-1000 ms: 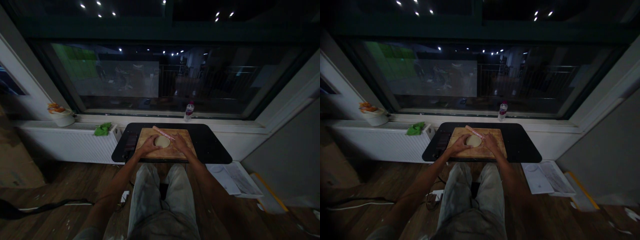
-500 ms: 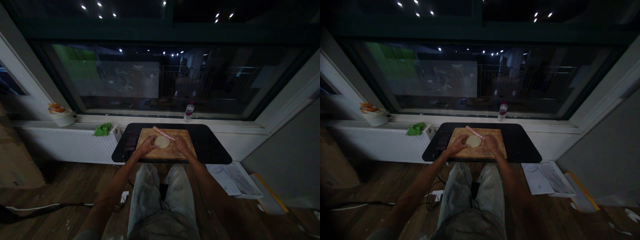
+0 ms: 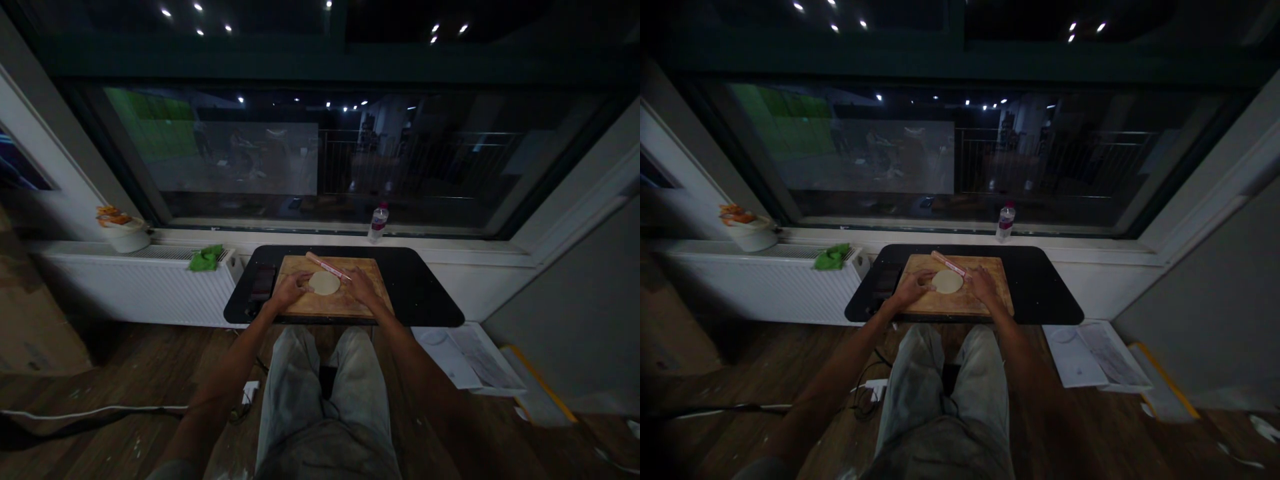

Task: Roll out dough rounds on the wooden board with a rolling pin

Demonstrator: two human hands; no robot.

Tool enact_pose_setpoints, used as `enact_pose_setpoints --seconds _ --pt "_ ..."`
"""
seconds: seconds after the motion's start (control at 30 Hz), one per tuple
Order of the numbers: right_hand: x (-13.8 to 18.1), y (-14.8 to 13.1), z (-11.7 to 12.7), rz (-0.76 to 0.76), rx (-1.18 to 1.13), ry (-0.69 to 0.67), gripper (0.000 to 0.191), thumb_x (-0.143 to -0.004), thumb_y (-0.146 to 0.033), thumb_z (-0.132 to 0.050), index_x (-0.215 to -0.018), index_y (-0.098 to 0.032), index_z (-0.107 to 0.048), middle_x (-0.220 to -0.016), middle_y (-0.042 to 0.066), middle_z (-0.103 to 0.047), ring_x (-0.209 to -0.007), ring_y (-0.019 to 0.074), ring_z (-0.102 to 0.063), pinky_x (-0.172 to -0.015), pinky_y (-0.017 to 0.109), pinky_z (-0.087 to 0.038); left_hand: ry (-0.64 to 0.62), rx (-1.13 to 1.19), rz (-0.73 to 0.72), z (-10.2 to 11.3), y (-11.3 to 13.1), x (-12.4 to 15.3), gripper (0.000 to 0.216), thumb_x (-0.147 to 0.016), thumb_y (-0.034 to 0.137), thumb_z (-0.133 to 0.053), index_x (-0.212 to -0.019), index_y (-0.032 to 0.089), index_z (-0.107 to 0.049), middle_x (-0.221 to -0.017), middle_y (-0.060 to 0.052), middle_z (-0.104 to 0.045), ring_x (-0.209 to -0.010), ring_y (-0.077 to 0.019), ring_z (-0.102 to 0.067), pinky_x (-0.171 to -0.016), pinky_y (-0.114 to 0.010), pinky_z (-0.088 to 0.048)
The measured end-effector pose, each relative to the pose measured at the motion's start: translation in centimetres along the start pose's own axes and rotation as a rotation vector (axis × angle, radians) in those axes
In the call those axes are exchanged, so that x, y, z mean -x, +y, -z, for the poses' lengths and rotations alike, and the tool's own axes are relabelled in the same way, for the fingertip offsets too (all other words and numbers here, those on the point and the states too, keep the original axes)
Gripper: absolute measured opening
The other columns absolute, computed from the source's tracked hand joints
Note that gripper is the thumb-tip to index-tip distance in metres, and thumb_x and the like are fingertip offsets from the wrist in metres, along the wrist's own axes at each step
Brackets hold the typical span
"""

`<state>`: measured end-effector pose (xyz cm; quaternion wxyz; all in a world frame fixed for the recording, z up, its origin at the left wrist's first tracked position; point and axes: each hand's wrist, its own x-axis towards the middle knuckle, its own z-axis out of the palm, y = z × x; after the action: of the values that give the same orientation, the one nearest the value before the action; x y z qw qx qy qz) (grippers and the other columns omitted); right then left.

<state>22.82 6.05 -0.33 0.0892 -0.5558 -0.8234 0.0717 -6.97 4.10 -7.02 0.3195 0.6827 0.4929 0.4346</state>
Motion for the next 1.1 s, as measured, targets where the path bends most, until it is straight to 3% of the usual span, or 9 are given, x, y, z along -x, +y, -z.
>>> enact_pose_setpoints --seconds 0.13,0.3,0.47,0.7,0.9,1.1 --pt "0.2 -0.2 0.4 -0.008 0.010 -0.005 0.050 -0.118 -0.027 -0.046 -0.164 -0.023 -0.067 -0.149 0.015 -0.075 -0.134 0.0261 -0.068 -0.113 0.030 -0.049 -0.013 0.044 0.016 0.0 -0.3 -0.2 0.052 -0.080 0.033 -0.097 -0.129 0.022 -0.086 -0.142 -0.012 -0.083 -0.138 -0.0366 -0.077 -0.131 -0.055 -0.053" --pt "0.6 -0.4 0.6 -0.006 0.020 -0.009 0.048 -0.117 -0.026 -0.047 -0.159 -0.023 -0.071 -0.148 0.014 -0.075 -0.134 0.0263 -0.068 -0.114 0.030 -0.049 -0.008 0.176 0.083 -0.2 0.0 -0.1 0.047 -0.084 0.046 -0.095 -0.121 0.018 -0.087 -0.129 -0.016 -0.087 -0.121 -0.0353 -0.084 -0.115 -0.054 -0.066" --pt "0.6 -0.6 0.7 -0.005 -0.001 0.007 0.046 -0.119 -0.032 -0.047 -0.157 -0.025 -0.072 -0.146 0.013 -0.076 -0.132 0.0263 -0.069 -0.112 0.030 -0.050 0.027 0.103 0.054 -0.2 1.0 0.1 0.032 -0.088 0.038 -0.090 -0.114 0.019 -0.090 -0.121 -0.013 -0.089 -0.112 -0.0335 -0.086 -0.108 -0.049 -0.069" --pt "0.9 -0.7 0.8 -0.023 -0.016 0.004 0.049 -0.119 -0.029 -0.048 -0.165 -0.025 -0.066 -0.151 0.014 -0.073 -0.134 0.0263 -0.069 -0.111 0.028 -0.050 0.058 0.042 0.022 -0.1 0.9 -0.3 0.027 -0.088 0.038 -0.088 -0.108 0.020 -0.090 -0.114 -0.012 -0.090 -0.106 -0.0305 -0.085 -0.107 -0.047 -0.068" --pt "0.7 -0.5 0.5 -0.028 -0.019 -0.002 0.049 -0.119 -0.030 -0.047 -0.164 -0.026 -0.067 -0.152 0.014 -0.073 -0.137 0.0275 -0.068 -0.116 0.031 -0.049 0.064 0.007 -0.019 -0.2 0.5 -0.6 0.014 -0.092 0.036 -0.083 -0.090 0.022 -0.087 -0.125 -0.013 -0.088 -0.118 -0.0311 -0.083 -0.114 -0.050 -0.064" --pt "0.6 -0.4 0.4 -0.031 -0.019 -0.012 0.051 -0.118 -0.029 -0.048 -0.167 -0.024 -0.064 -0.154 0.015 -0.072 -0.135 0.0270 -0.069 -0.114 0.031 -0.050 0.045 0.022 -0.002 0.0 0.3 -0.2 0.014 -0.092 0.035 -0.083 -0.092 0.021 -0.087 -0.126 -0.013 -0.088 -0.116 -0.0299 -0.082 -0.115 -0.049 -0.063"
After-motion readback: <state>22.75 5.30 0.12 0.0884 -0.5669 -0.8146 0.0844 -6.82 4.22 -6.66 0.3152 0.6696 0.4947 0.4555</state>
